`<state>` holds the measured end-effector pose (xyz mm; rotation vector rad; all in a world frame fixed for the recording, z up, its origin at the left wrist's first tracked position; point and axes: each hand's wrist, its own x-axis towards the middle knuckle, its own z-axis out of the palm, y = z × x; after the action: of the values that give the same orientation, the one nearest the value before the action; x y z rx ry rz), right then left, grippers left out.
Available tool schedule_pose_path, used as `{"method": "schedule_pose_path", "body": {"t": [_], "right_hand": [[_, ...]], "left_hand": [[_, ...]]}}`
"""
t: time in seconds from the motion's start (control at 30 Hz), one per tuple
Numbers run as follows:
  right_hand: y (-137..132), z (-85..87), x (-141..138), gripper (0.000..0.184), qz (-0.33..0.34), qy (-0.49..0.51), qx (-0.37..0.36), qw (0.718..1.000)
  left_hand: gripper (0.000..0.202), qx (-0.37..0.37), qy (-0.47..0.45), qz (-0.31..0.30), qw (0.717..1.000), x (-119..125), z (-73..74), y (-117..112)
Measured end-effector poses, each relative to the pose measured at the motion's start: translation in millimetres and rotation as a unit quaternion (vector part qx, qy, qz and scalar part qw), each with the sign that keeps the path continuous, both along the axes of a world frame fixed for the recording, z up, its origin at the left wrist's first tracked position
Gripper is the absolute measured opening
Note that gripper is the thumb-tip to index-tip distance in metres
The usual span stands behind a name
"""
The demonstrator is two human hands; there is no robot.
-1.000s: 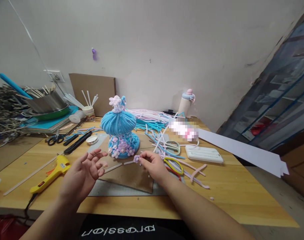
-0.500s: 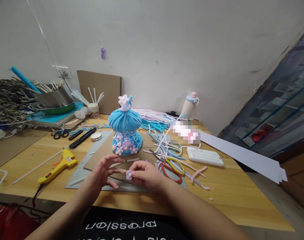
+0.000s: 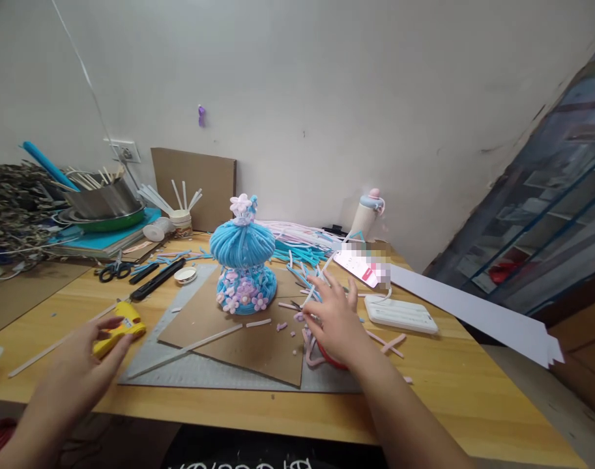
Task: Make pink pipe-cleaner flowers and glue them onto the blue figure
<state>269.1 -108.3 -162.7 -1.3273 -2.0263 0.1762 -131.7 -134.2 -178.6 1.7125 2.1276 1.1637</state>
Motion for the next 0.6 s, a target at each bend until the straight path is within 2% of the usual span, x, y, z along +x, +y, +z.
{"method": "schedule_pose_path", "body": {"t": [0.03, 0.07, 0.13, 0.2, 0.27, 0.37, 0.47, 0.6], "right_hand": [[-3, 4.6, -4, 0.014, -0.006, -0.036, 0.024, 0.999], [-6, 10.8, -9, 0.013, -0.001, -0.040, 0.033, 0.999], [-8, 27.3, -23, 0.011, 0.025, 0.022, 0.026, 0.999], [-3, 46.9, -38, 0.011, 0.059, 0.129, 0.006, 0.990], [7, 65.5, -53, 0.010, 0.089, 0.204, -0.006, 0.975], [28, 84.4, -72, 0.010, 0.100, 0.242, 0.000, 0.965], [47, 91.2, -85, 0.011, 0.070, 0.249, 0.019, 0.966], [61, 91.6, -93, 0.014, 0.039, 0.257, -0.003, 0.966]], "left_hand": [[0.030, -0.030, 0.146, 0.010, 0.989, -16, -1.5, 4], [0.030, -0.053, 0.242, 0.040, 0.968, -29, -4.1, 8], [0.040, -0.124, 0.331, 0.051, 0.934, -47, -11.8, 13], [0.049, -0.149, 0.344, 0.042, 0.926, -53, -20.6, 16], [0.054, -0.141, 0.339, 0.035, 0.929, -53, -28.4, 17], [0.054, -0.119, 0.329, 0.041, 0.936, -50, -36.0, 18], [0.052, -0.107, 0.328, 0.043, 0.938, -53, -40.4, 18], [0.050, -0.087, 0.330, 0.050, 0.939, -59, -43.6, 18]]}}
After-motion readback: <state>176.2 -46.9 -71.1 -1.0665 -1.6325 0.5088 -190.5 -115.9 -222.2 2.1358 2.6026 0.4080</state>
